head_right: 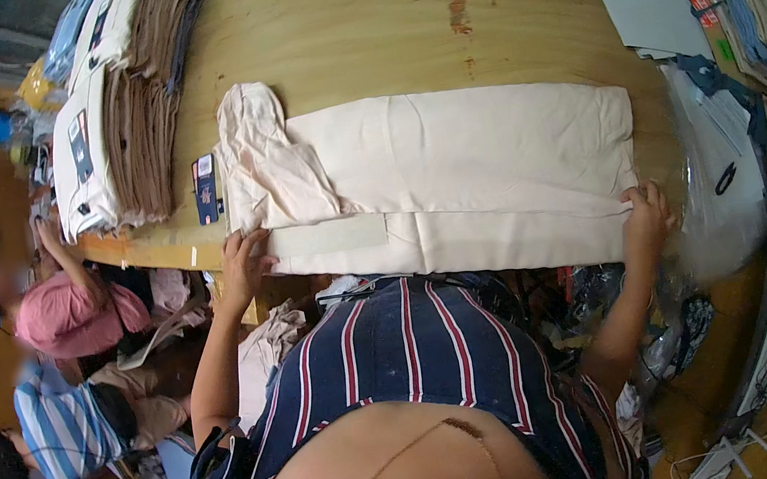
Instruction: The person folds several shirts using a cardboard template and places them into plastic bags.
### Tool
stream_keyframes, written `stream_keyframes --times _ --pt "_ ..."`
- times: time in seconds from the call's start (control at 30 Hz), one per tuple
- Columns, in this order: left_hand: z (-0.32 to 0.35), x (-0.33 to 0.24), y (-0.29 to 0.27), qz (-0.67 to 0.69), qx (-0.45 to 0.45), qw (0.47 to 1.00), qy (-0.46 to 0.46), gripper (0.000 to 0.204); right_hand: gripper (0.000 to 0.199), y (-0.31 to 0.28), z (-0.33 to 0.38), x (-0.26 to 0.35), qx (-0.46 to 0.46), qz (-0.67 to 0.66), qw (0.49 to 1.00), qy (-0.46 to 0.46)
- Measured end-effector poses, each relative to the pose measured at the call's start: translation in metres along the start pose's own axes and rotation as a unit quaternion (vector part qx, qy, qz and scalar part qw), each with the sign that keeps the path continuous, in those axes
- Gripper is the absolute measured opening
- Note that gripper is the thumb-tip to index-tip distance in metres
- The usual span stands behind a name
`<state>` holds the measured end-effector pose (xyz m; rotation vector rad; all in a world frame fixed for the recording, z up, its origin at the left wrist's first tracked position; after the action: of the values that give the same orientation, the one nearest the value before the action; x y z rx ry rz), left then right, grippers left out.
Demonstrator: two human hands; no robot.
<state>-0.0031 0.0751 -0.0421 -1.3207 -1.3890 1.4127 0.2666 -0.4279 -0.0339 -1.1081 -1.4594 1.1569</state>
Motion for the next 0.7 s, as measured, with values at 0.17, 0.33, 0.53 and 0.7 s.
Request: stream_keyframes --times 0.17,0.33,0.53,0.7 --pt "0.000 0.008 0.002 0.012 -0.030 0.999 -0.005 0.048 0.041 -0.006 -0.021 0.067 -0.050 -0.172 0.981 -0.079" --pt "-0.025 0.011 0.001 0.021 -0.090 0.996 0.014 0.047 0.044 0.040 -0.080 0.070 0.009 -0.042 0.999 -0.004" --pt "-0.037 0.009 0.004 0.055 -0.097 0.993 0.032 0.043 0.034 0.041 -0.156 0.308 0.063 -0.266 0.940 -0.205" --pt "-0.037 0.009 0.004 0.060 -0.072 0.995 0.020 0.043 0.035 0.074 -0.137 0.519 0.057 -0.237 0.907 -0.342"
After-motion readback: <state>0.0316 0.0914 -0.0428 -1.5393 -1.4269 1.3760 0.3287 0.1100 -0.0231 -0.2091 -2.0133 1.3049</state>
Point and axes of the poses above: each hand's wrist, its own z-axis away from the middle knuckle, its own y-axis out of the palm, x = y × z, the point moved 8 cm from there along -z, towards the middle knuckle, and after that the axes turned 8 degrees about -z, right-handed, at the moved point
